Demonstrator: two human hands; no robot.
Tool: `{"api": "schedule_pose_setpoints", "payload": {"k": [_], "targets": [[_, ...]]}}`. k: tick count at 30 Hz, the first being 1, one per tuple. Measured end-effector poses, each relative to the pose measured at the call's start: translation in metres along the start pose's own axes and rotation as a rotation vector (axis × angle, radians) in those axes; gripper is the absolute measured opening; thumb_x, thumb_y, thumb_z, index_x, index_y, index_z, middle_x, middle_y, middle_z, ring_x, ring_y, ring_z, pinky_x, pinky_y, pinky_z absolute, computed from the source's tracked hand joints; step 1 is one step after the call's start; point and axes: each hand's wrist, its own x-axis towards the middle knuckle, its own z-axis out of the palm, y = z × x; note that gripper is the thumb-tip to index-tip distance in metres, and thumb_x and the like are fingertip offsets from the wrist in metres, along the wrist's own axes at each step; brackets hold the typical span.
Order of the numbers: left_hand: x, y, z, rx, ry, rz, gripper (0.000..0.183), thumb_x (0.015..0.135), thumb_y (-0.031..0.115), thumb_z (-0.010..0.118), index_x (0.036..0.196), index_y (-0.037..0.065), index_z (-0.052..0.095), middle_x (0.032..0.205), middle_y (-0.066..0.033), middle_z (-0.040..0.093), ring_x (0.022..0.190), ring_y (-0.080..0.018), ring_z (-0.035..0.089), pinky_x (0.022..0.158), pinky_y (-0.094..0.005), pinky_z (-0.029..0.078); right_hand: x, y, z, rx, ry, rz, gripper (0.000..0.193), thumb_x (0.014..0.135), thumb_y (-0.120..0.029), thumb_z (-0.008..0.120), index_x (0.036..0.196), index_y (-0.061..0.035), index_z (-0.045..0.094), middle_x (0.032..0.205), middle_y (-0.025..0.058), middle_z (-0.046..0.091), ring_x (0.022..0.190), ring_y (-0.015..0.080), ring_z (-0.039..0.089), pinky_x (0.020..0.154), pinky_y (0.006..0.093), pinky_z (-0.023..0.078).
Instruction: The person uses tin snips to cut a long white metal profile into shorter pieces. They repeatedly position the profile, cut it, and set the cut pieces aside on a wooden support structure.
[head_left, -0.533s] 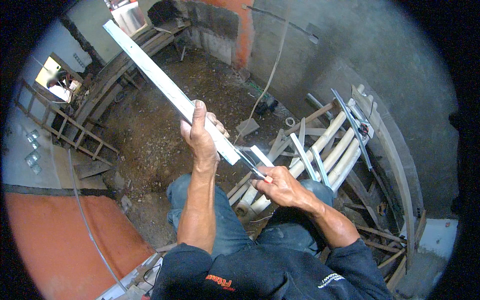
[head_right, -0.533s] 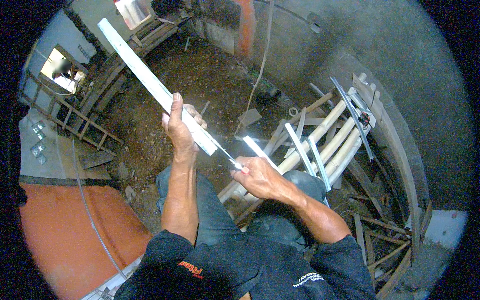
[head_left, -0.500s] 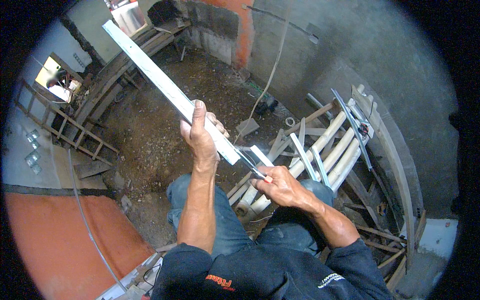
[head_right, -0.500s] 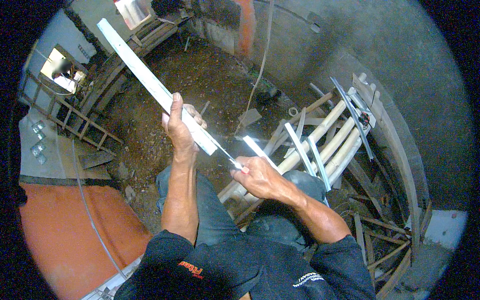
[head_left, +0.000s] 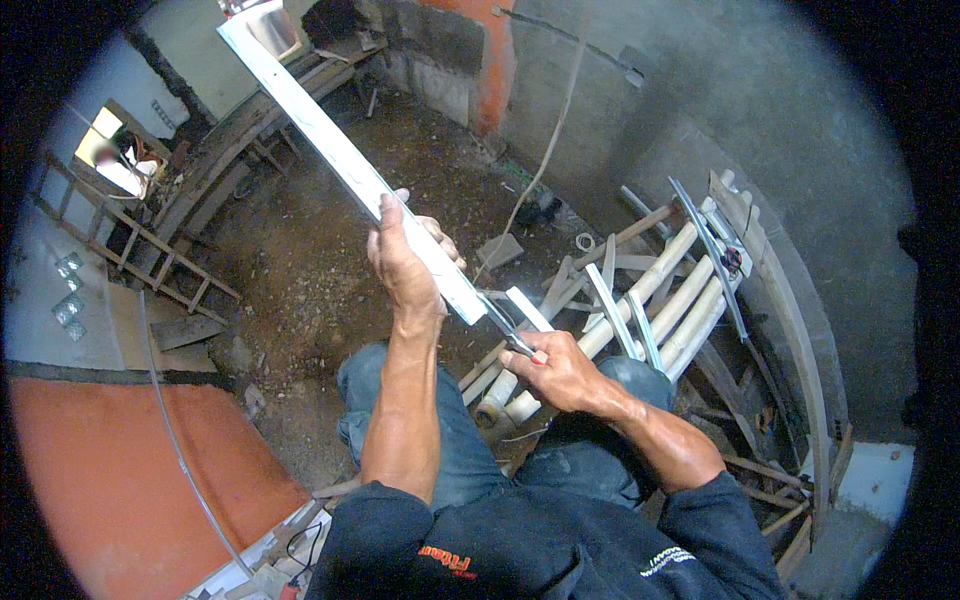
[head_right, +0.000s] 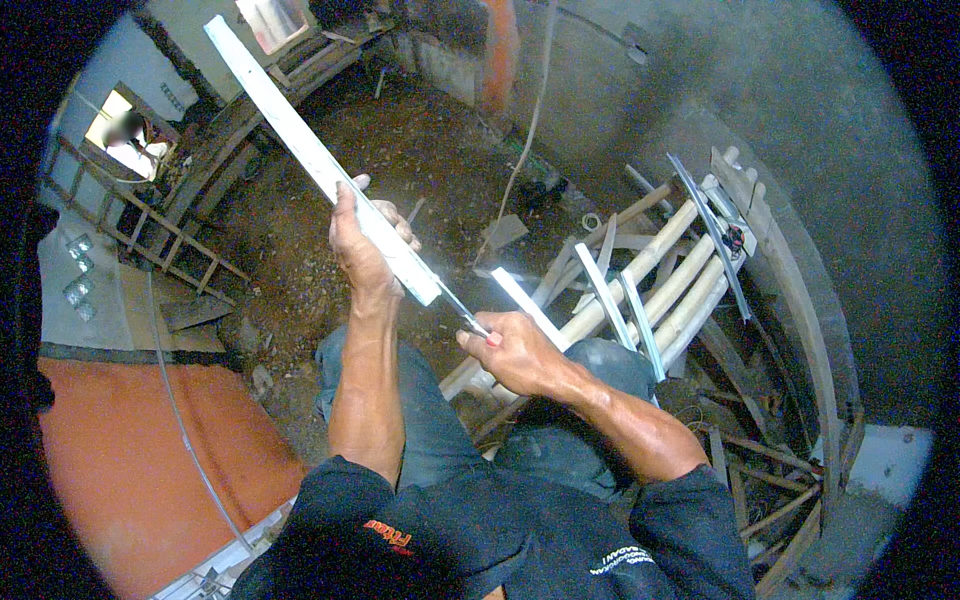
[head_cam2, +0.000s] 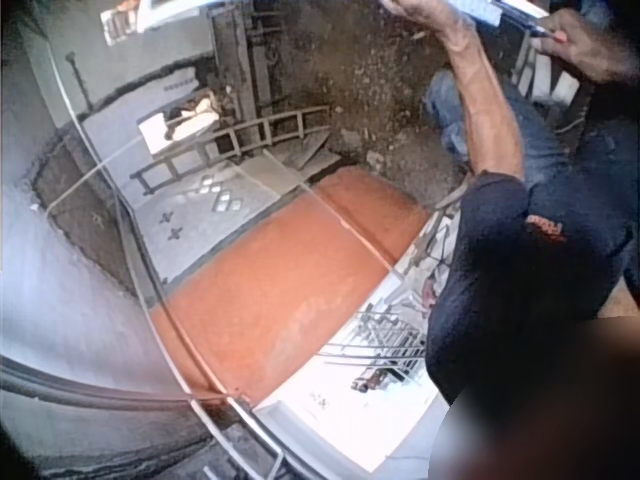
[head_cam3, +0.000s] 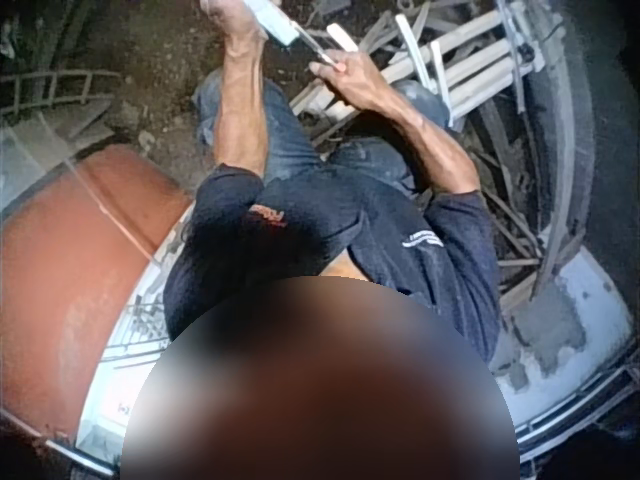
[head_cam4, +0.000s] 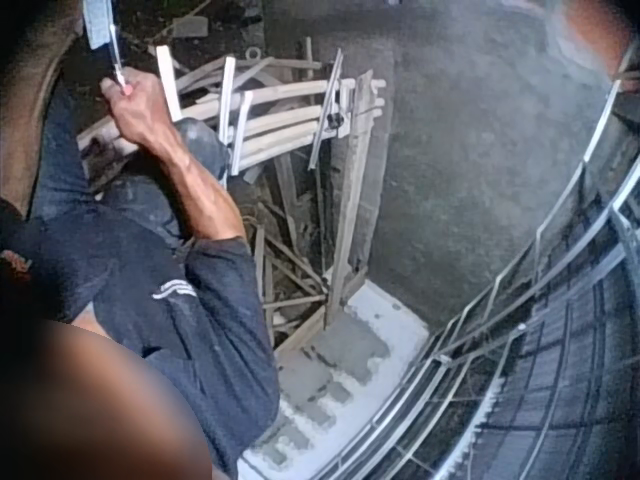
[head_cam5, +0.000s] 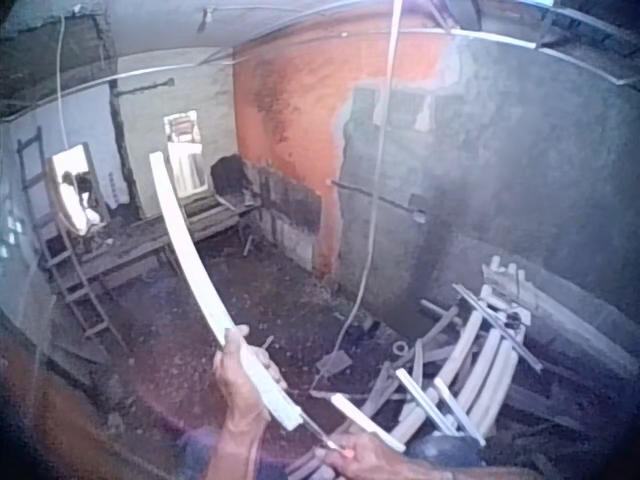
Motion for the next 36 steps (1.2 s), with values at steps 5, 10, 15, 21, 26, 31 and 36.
{"api": "schedule_pose_setpoints", "payload": {"k": [5,10,15,21,26,31,36], "targets": [[0.011,0.004,-0.015,-0.087,0.03,-0.027,0.058,0.098,0.056,0.051,0.124,0.005,0.047,0.069,-0.0043,0.052,0.053,-0.0165,0.056,0.043,-0.0344,0.049,-0.003,0.012,-0.002,0.319,-0.28,0.073,0.019,0.096,-0.021,0.061,0.109,-0.0075,0.059,0.073,-0.0021,0.051,0.062,0.009,0.048,0.055,0.0304,0.041],[0.021,0.001,-0.023,0.143,0.216,0.047,0.058,0.093,0.058,0.059,0.114,0.005,0.049,0.075,-0.0063,0.053,0.063,-0.0185,0.061,0.047,-0.036,0.054,-0.008,0.01,0.002,-0.172,-0.008,-0.129,0.025,0.094,-0.027,0.061,0.096,-0.0023,0.058,0.075,0.0175,0.061,0.068,0.0316,0.061,0.064,0.0451,0.047],[0.015,-0.008,-0.015,0.214,0.183,0.071,0.062,0.093,0.058,0.062,0.115,0.003,0.044,0.078,-0.0068,0.054,0.057,-0.0144,0.057,0.044,-0.0293,0.05,-0.003,-0.005,0.005,-0.221,0.054,-0.122,0.031,0.093,-0.03,0.058,0.085,0.0,0.056,0.065,0.0236,0.059,0.065,0.0436,0.062,0.063,0.0516,0.046],[0.009,-0.019,-0.005,0.206,0.142,0.051,0.083,0.091,0.057,0.065,0.134,-0.007,0.035,0.079,-0.0065,0.055,0.059,-0.0109,0.054,0.047,-0.026,0.046,0.002,-0.013,0.0,-0.244,0.061,-0.063,0.029,0.094,-0.027,0.063,0.096,0.002,0.061,0.068,0.0159,0.058,0.066,0.0281,0.059,0.064,0.044,0.046],[0.008,-0.024,-0.002,0.215,0.153,0.003,0.097,0.091,0.055,0.067,0.146,-0.01,0.021,0.078,-0.0058,0.055,0.059,-0.01,0.053,0.047,-0.026,0.044,0.003,-0.011,-0.001,-0.22,0.07,-0.05,0.029,0.094,-0.026,0.063,0.096,0.0023,0.061,0.069,0.0154,0.058,0.066,0.0279,0.059,0.065,0.0432,0.047],[0.007,-0.024,0.0,0.227,0.147,0.006,0.095,0.091,0.055,0.067,0.145,-0.009,0.022,0.076,-0.0045,0.054,0.058,-0.0095,0.052,0.047,-0.0252,0.043,0.005,-0.007,-0.002,-0.234,0.077,-0.064,0.028,0.094,-0.026,0.063,0.098,0.0014,0.061,0.069,0.0142,0.057,0.066,0.0266,0.057,0.066,0.0418,0.047],[0.009,-0.025,0.001,0.268,0.106,0.073,0.058,0.094,0.052,0.064,0.117,0.002,0.045,0.072,-0.0026,0.052,0.052,-0.01,0.05,0.044,-0.0253,0.043,0.008,-0.005,-0.005,-0.219,0.039,-0.05,0.028,0.094,-0.027,0.063,0.1,0.001,0.062,0.071,0.0143,0.058,0.067,0.0255,0.056,0.067,0.0408,0.047]]}}
